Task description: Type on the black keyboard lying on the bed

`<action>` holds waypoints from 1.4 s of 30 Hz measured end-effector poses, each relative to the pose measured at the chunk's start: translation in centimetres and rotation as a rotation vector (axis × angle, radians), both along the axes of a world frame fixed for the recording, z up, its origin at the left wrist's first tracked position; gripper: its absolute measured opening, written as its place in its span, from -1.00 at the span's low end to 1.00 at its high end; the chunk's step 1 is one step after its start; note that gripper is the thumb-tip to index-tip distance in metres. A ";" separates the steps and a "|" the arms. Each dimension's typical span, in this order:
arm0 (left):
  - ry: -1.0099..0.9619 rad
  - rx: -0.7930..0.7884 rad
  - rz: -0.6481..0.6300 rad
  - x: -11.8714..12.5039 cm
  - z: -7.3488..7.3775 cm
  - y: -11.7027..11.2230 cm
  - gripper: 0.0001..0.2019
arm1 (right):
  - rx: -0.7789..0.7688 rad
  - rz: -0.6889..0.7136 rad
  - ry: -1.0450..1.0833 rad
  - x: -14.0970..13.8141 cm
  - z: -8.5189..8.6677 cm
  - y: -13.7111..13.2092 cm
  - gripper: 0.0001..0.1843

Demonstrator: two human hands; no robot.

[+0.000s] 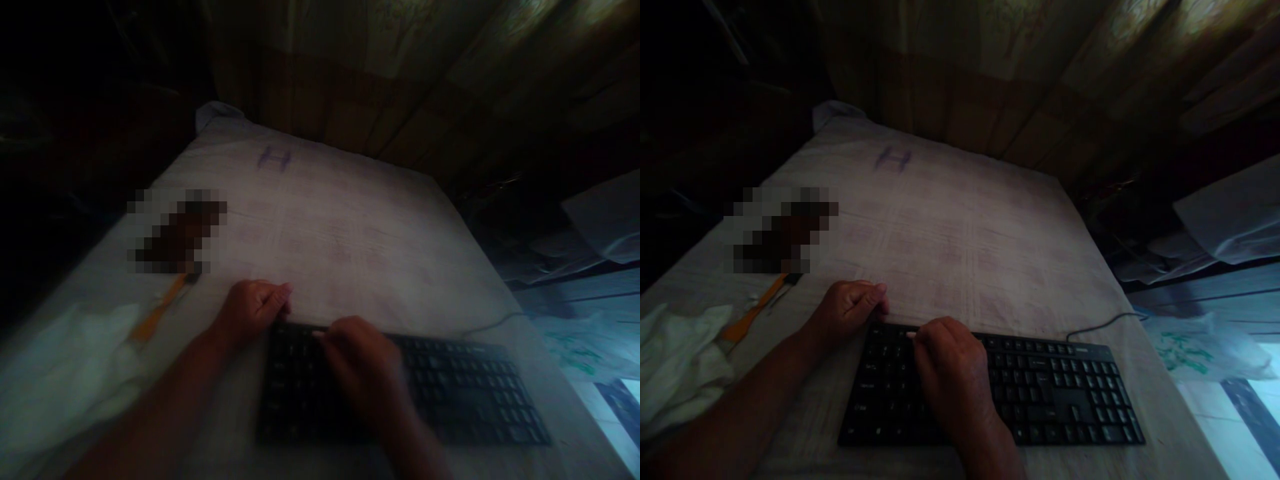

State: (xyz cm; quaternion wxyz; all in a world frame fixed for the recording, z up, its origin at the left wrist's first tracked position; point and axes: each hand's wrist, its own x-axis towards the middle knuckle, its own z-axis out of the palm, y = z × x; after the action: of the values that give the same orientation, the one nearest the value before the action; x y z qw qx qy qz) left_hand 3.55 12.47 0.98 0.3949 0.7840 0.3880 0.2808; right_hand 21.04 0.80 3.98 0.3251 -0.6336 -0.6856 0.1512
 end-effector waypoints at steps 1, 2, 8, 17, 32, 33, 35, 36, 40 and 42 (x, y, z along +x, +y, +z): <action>-0.001 -0.002 0.000 0.0 0.0 0.0 -0.50 | 0.022 -0.002 0.010 -0.3 0.0 0.2 -0.83; -0.001 -0.003 0.000 0.0 -0.1 0.1 -0.49 | 0.043 -0.003 0.009 -0.6 -0.1 0.5 -0.83; -0.004 -0.028 0.009 0.0 0.0 0.1 -0.49 | 0.082 0.094 -0.127 -1.9 -0.9 1.6 -0.79; -0.021 -0.031 0.010 0.0 -0.3 0.1 -0.51 | 0.016 0.278 -0.271 -1.6 -0.3 0.7 -0.79; -0.013 -0.046 0.021 -0.1 -0.4 0.2 -0.50 | 0.146 0.104 -0.137 -0.4 -0.1 -0.2 -0.77; -0.014 -0.046 0.025 -0.1 -0.4 0.2 -0.49 | 0.157 0.107 -0.129 -0.7 -0.1 0.0 -0.77; -0.014 -0.050 0.030 -0.1 -0.3 0.2 -0.48 | 0.169 0.113 -0.117 -1.2 -0.3 0.5 -0.78; -0.013 -0.052 0.029 -0.1 -0.3 0.2 -0.48 | 0.171 0.111 -0.117 -1.4 -0.4 0.7 -0.78; -0.009 -0.055 0.036 -0.1 -0.1 0.1 -0.48 | 0.169 0.080 -0.161 -1.1 -0.7 1.1 -0.78; -0.010 -0.064 0.035 -0.1 -0.1 0.1 -0.48 | 0.148 0.066 -0.173 -0.7 -0.8 1.0 -0.78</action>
State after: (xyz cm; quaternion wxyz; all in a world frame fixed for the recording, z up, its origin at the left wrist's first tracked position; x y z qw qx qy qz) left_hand 3.48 12.56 0.89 0.4169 0.7626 0.4085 0.2789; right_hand 20.33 1.78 3.19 0.3056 -0.5955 -0.7408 0.0556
